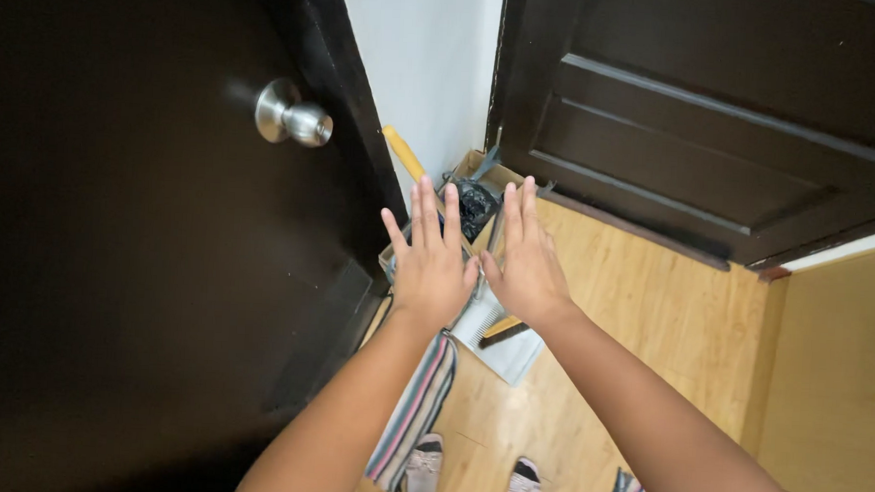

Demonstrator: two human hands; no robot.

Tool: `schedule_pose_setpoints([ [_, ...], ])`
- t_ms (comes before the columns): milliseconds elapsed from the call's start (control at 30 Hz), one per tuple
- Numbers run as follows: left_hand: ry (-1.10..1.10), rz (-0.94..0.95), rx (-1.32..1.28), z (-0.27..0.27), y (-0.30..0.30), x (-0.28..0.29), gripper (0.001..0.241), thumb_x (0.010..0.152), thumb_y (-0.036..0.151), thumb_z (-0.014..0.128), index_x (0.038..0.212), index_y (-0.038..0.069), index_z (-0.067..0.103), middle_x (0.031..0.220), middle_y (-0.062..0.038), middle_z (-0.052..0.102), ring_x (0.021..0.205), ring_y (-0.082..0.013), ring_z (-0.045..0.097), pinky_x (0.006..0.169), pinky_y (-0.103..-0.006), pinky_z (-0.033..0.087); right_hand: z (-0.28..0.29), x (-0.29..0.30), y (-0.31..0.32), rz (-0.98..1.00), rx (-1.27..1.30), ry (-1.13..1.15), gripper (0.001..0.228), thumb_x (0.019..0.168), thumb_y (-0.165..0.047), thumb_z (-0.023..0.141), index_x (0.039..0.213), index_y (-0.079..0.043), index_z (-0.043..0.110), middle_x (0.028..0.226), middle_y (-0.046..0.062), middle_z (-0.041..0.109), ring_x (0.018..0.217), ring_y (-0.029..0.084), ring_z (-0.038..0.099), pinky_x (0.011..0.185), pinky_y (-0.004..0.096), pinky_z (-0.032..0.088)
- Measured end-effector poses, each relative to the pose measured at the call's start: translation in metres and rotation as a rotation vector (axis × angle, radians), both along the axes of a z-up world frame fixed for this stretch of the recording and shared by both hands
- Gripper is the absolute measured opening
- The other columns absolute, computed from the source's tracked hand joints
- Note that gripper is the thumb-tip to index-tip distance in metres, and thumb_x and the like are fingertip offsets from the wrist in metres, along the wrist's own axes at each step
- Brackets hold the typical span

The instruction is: The person sweeps the wooden floor of a bedroom using a broom and dustpan. They move a white chair to access the area underneath a white desk and continue sweeping around the furniture and along the base of a wardrobe.

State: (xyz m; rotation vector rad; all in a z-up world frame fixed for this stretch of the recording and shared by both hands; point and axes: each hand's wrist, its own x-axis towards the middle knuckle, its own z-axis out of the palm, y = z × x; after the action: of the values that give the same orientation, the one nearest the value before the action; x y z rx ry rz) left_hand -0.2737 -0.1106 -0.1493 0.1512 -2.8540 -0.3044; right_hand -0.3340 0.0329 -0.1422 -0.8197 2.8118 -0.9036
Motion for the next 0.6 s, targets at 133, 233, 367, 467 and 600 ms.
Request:
schedule_pose_setpoints([
  [133, -0.073, 0.006, 0.04, -0.017, -0.02, -0.014, 0.106, 0.08, 0.033, 0.076, 0.159, -0.003, 0.014, 0.164, -0.034, 0.008, 0.155, -0.0434, 0.01, 0.119, -0.0708, 0.009, -0.031, -0.01, -0.018, -0.03, -0.083, 0.144, 0.101, 0.085, -0.016, 0.076, 0.159, 0.001, 0.011, 0.166, 0.029, 0.009, 0.14, 0.053, 0.039, 0.11, 0.051, 0.04],
  [233, -0.066, 0.014, 0.09, -0.038, -0.036, -0.027, 0.103, 0.082, 0.027, 0.076, 0.161, 0.001, 0.015, 0.162, -0.034, 0.014, 0.153, -0.0462, 0.015, 0.118, -0.0685, 0.013, -0.031, -0.011, -0.029, -0.128, -0.071, -0.041, 0.101, 0.086, -0.017, 0.075, 0.161, -0.005, 0.008, 0.169, 0.026, 0.007, 0.137, 0.05, 0.041, 0.109, 0.048, 0.042],
  [367, -0.125, 0.045, 0.202, -0.042, -0.045, -0.043, 0.101, 0.083, 0.024, 0.076, 0.163, 0.014, 0.016, 0.156, -0.034, 0.025, 0.146, -0.0481, 0.03, 0.121, -0.0589, 0.024, -0.047, -0.013, -0.035, -0.148, -0.154, 0.089, 0.1, 0.084, -0.014, 0.077, 0.161, -0.005, 0.013, 0.166, 0.027, 0.013, 0.142, 0.05, 0.04, 0.108, 0.047, 0.044],
  [467, -0.157, 0.093, 0.26, -0.047, -0.049, -0.061, 0.103, 0.082, 0.021, 0.076, 0.164, 0.02, 0.014, 0.157, -0.037, 0.022, 0.143, -0.0503, 0.033, 0.12, -0.0533, 0.028, -0.05, -0.015, -0.04, -0.181, -0.169, 0.085, 0.096, 0.084, -0.013, 0.076, 0.16, -0.006, 0.016, 0.166, 0.026, 0.017, 0.139, 0.049, 0.043, 0.105, 0.047, 0.046],
  [600, -0.26, 0.201, 0.377, -0.055, -0.055, -0.081, 0.104, 0.084, 0.021, 0.076, 0.165, 0.026, 0.011, 0.159, -0.042, 0.011, 0.145, -0.0533, 0.029, 0.116, -0.0487, 0.032, -0.062, -0.017, -0.042, -0.22, -0.138, 0.121, 0.091, 0.086, -0.012, 0.074, 0.158, -0.005, 0.02, 0.164, 0.027, 0.025, 0.133, 0.049, 0.048, 0.104, 0.048, 0.047],
])
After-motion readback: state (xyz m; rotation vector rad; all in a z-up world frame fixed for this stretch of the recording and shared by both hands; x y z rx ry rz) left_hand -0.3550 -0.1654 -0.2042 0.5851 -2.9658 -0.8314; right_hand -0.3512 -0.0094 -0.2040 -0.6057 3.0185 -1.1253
